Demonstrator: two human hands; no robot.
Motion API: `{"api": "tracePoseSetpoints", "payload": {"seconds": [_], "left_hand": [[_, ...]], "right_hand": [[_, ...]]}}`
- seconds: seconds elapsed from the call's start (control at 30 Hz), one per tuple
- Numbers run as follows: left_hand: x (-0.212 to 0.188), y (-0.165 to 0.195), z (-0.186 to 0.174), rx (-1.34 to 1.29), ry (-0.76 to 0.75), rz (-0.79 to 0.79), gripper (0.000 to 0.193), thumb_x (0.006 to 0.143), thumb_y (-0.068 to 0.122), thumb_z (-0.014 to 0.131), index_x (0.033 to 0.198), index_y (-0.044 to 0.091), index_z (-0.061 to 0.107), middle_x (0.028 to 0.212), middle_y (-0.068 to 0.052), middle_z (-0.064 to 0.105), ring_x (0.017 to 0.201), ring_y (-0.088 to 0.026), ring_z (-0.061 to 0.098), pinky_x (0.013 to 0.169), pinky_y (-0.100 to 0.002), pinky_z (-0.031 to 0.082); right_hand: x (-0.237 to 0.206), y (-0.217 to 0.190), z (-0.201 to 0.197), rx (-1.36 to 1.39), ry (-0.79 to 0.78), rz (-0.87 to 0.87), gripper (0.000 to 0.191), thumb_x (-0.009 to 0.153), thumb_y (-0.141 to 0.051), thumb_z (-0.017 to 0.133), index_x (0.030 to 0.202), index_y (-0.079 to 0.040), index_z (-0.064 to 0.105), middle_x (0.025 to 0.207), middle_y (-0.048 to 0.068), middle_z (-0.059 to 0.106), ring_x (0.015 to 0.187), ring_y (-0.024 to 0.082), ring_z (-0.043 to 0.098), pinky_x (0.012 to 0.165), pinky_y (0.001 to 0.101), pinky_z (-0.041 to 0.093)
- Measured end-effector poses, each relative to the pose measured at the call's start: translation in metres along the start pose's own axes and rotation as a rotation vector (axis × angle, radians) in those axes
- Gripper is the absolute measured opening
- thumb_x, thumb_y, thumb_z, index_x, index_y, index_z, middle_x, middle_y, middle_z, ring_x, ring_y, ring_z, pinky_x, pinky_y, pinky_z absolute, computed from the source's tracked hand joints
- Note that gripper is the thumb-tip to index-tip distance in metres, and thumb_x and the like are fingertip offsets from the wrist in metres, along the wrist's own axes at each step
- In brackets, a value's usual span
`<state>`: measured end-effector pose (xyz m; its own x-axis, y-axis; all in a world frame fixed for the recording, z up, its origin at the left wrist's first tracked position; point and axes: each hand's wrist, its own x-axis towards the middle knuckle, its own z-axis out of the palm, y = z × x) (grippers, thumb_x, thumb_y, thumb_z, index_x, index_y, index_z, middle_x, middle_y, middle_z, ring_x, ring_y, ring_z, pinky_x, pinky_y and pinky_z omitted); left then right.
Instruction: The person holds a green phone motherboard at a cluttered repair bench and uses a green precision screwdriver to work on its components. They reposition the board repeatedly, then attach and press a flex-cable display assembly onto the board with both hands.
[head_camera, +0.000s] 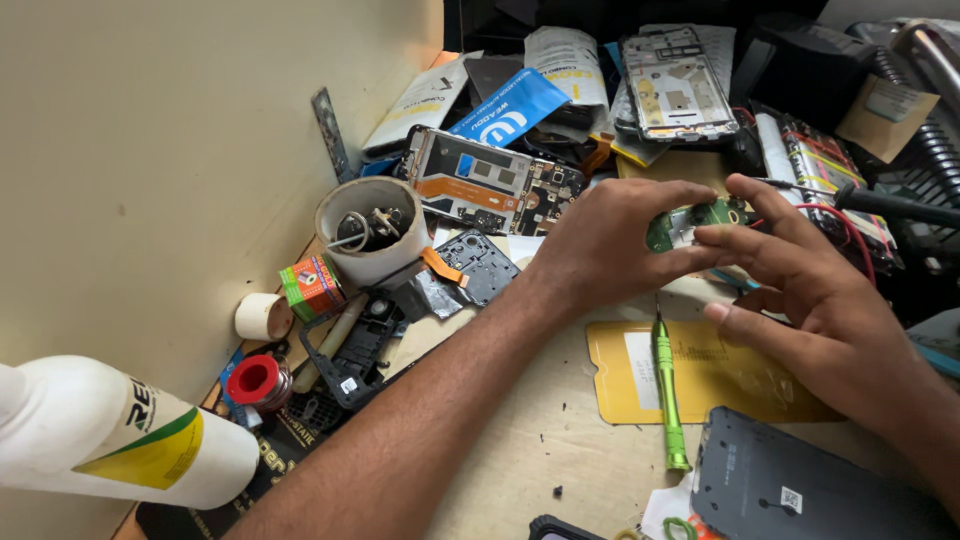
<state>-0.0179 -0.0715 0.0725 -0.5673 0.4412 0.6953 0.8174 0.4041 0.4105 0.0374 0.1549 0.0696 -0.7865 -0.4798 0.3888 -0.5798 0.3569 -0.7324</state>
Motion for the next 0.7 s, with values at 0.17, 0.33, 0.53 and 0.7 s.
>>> {"api": "tracePoseSetpoints", "payload": {"seconds": [0.17, 0.33, 0.53, 0.7], "left_hand": [[0.0003, -0.0015, 0.0001, -0.03, 0.001, 0.032, 0.05, 0.086, 0.037, 0.082, 0.123, 0.006, 0.07, 0.108, -0.012, 0.078, 0.1, -0.024, 0.078, 0.09, -0.037, 0.062], [0.0023, 0.0004, -0.0011, -0.033, 0.001, 0.042, 0.044, 0.086, 0.036, 0.081, 0.115, 0.004, 0.071, 0.101, -0.012, 0.078, 0.093, -0.022, 0.079, 0.086, -0.035, 0.063], [0.0021, 0.0011, -0.0026, -0.049, 0.005, 0.039, 0.04, 0.084, 0.034, 0.08, 0.108, 0.003, 0.071, 0.095, -0.011, 0.077, 0.088, -0.021, 0.078, 0.082, -0.034, 0.063], [0.0022, 0.0003, -0.0021, -0.043, 0.009, 0.02, 0.039, 0.082, 0.035, 0.08, 0.102, 0.003, 0.07, 0.09, -0.01, 0.075, 0.084, -0.021, 0.077, 0.077, -0.034, 0.061]], "right_hand": [[0.0006, -0.0022, 0.0016, -0.036, -0.009, -0.028, 0.062, 0.09, -0.008, 0.07, 0.149, 0.001, 0.051, 0.176, 0.013, 0.016, 0.15, 0.029, 0.04, 0.101, 0.0391, 0.053], [-0.0008, -0.0057, 0.0029, -0.055, -0.013, 0.056, 0.066, 0.089, -0.012, 0.071, 0.151, -0.002, 0.051, 0.177, 0.009, 0.019, 0.144, 0.026, 0.047, 0.097, 0.0376, 0.056], [-0.003, -0.0071, 0.0048, -0.011, -0.008, 0.101, 0.068, 0.087, -0.012, 0.071, 0.151, -0.003, 0.05, 0.175, 0.006, 0.019, 0.129, 0.025, 0.057, 0.094, 0.038, 0.057], [-0.0037, -0.0048, 0.0053, 0.071, -0.029, 0.067, 0.069, 0.089, -0.006, 0.068, 0.153, 0.001, 0.044, 0.179, 0.009, 0.015, 0.141, 0.025, 0.051, 0.103, 0.0394, 0.053]]}}
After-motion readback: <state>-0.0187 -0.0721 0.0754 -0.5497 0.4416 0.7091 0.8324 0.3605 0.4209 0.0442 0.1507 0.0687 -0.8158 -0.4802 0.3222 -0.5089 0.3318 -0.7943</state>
